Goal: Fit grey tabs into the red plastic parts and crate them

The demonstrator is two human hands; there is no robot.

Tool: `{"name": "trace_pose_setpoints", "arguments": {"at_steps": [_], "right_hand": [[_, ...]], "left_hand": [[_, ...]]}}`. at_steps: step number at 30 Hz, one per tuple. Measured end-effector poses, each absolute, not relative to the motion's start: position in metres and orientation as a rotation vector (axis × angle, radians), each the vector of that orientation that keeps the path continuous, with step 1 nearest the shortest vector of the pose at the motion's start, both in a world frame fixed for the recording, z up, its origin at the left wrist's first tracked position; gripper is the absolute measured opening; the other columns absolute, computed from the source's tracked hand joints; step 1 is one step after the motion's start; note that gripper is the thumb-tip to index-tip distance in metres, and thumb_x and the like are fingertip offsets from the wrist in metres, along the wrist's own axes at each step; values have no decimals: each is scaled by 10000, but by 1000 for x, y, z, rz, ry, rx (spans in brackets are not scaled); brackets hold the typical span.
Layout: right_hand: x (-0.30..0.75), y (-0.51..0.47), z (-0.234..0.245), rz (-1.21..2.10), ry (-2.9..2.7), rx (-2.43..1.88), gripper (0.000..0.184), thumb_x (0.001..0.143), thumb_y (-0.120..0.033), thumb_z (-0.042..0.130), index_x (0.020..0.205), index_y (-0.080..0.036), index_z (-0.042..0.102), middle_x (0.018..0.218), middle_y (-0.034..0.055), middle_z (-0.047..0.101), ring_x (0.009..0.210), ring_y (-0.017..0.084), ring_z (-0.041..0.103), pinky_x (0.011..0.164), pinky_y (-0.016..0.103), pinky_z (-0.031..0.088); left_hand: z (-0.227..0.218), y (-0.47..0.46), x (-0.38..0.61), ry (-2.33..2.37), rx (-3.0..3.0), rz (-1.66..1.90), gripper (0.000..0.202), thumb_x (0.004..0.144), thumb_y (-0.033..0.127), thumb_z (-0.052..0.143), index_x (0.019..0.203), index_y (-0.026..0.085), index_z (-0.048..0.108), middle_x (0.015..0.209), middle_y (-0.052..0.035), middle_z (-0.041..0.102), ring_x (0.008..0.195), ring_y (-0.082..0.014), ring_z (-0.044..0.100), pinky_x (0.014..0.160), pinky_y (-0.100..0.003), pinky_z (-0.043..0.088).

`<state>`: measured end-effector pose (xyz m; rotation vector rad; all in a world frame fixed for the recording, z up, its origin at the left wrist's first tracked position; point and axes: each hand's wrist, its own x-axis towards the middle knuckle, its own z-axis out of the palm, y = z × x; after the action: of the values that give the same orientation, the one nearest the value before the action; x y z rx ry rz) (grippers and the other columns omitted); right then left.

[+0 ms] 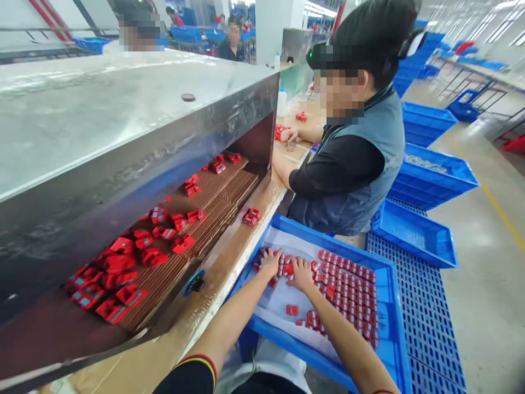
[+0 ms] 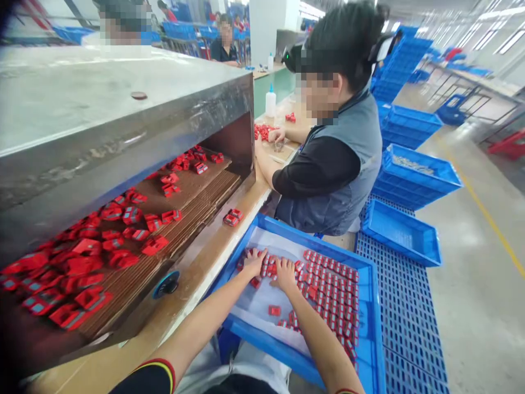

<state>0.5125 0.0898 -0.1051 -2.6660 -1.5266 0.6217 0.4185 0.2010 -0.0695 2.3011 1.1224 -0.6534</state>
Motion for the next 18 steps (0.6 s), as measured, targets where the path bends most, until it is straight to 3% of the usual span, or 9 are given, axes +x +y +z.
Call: {"name": "trace_pose_setpoints", "arguments": {"at_steps": [3, 5, 7, 10, 14, 16, 18], "right_hand": [[503, 98, -109, 616, -1468, -2759, 898, 687, -249, 869, 1495, -222, 479, 1465, 198, 524, 1344, 406, 494, 1081, 501, 387], [499, 101, -112, 615, -1427, -2800, 870, 727, -211, 819, 1516, -228, 452, 1459, 202, 521, 1343, 414, 493, 1051, 498, 409], [494, 101, -113, 622, -1406, -2813, 873, 748, -180, 777, 1539, -244, 415, 1447, 194, 526, 1319, 397, 515, 1027, 484, 430], [483, 93, -116, 638, -1379, -2823, 852, 778, -141, 698, 1560, -248, 377, 1460, 199, 509, 1309, 391, 517, 993, 482, 458], [471, 80, -125, 678, -1353, -2823, 845, 803, -120, 612, 1586, -249, 323, 1495, 200, 473, 1286, 388, 530, 959, 475, 478], [472, 80, -129, 701, -1379, -2798, 884, 781, -137, 645, 1591, -248, 308, 1501, 187, 464, 1276, 365, 538, 992, 454, 456], [478, 85, -132, 723, -1422, -2768, 936, 739, -160, 709, 1585, -241, 316, 1490, 176, 470, 1284, 349, 533, 1031, 434, 423]], "left_hand": [[-73, 202, 415, 1139, 2326, -596, 915, 792, 317, 793, 1565, 375, 308, 1624, -154, 337, 1477, -453, 346, 1143, -573, 360], [-73, 201, 412, 1149, 2328, -565, 702, 916, 272, 634, 1551, 368, 352, 1603, -135, 374, 1438, -395, 430, 1134, -501, 395], [-71, 198, 407, 1161, 2315, -555, 631, 960, 214, 530, 1551, 357, 362, 1582, -137, 397, 1349, -341, 539, 1084, -431, 449], [-68, 189, 401, 1189, 2295, -566, 659, 941, 177, 532, 1549, 360, 357, 1565, -145, 404, 1285, -326, 586, 1019, -406, 492], [-70, 178, 397, 1205, 2271, -596, 620, 927, 207, 573, 1510, 349, 417, 1564, -156, 396, 1349, -383, 518, 1019, -482, 486], [-74, 180, 399, 1189, 2238, -626, 761, 827, 244, 731, 1509, 355, 412, 1588, -163, 365, 1367, -423, 493, 1002, -506, 499], [-78, 185, 400, 1159, 2197, -642, 1036, 640, 207, 883, 1527, 367, 374, 1614, -165, 327, 1387, -451, 469, 1006, -512, 505]]}}
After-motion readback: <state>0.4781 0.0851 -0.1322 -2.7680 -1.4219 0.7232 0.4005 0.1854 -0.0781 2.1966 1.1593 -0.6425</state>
